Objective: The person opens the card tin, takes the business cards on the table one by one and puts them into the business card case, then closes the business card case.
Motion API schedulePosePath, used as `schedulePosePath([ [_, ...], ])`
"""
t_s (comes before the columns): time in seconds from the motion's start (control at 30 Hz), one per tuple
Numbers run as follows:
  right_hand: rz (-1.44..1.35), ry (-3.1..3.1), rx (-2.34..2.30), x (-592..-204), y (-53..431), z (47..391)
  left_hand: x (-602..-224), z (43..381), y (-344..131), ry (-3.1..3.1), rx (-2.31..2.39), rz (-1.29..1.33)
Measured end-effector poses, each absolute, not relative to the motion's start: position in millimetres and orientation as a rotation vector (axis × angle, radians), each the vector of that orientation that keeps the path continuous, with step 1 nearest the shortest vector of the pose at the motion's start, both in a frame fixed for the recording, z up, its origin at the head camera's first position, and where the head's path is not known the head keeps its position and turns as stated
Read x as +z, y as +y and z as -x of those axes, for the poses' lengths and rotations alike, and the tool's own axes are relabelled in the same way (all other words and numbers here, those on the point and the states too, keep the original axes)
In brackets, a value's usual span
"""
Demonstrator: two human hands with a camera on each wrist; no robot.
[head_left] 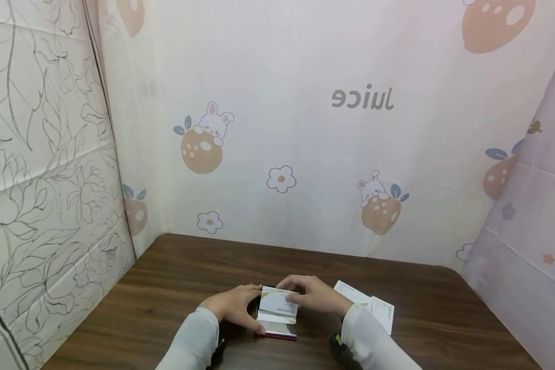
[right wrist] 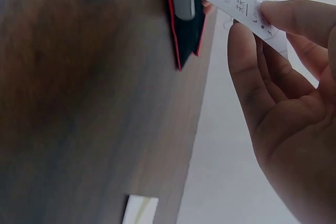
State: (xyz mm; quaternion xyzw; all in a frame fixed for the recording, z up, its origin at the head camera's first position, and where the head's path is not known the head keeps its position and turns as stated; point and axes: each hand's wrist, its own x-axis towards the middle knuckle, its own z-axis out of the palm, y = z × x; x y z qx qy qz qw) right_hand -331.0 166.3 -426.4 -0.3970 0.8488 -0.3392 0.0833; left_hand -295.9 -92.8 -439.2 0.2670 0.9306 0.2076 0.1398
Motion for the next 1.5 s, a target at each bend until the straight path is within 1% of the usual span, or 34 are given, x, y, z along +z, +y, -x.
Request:
schedulePosePath([
  [0.17, 1.203, 2.534, -1.01, -431, 163, 327, -439, 295, -92, 2.689, 0.606, -0.764],
  [0.43, 1.257, 2.599, -0.877, -437, 157, 323, -439, 295, -93, 2.696, 0.573, -0.739],
  [0.97, 1.332, 2.572, -0.721, -431, 152, 314, -438, 294, -94, 2.685, 0.595, -0.776],
  [1.5, 1.327, 2.576, -0.599, -433, 148, 310, -439, 294, -94, 2.676, 0.61, -0.786],
])
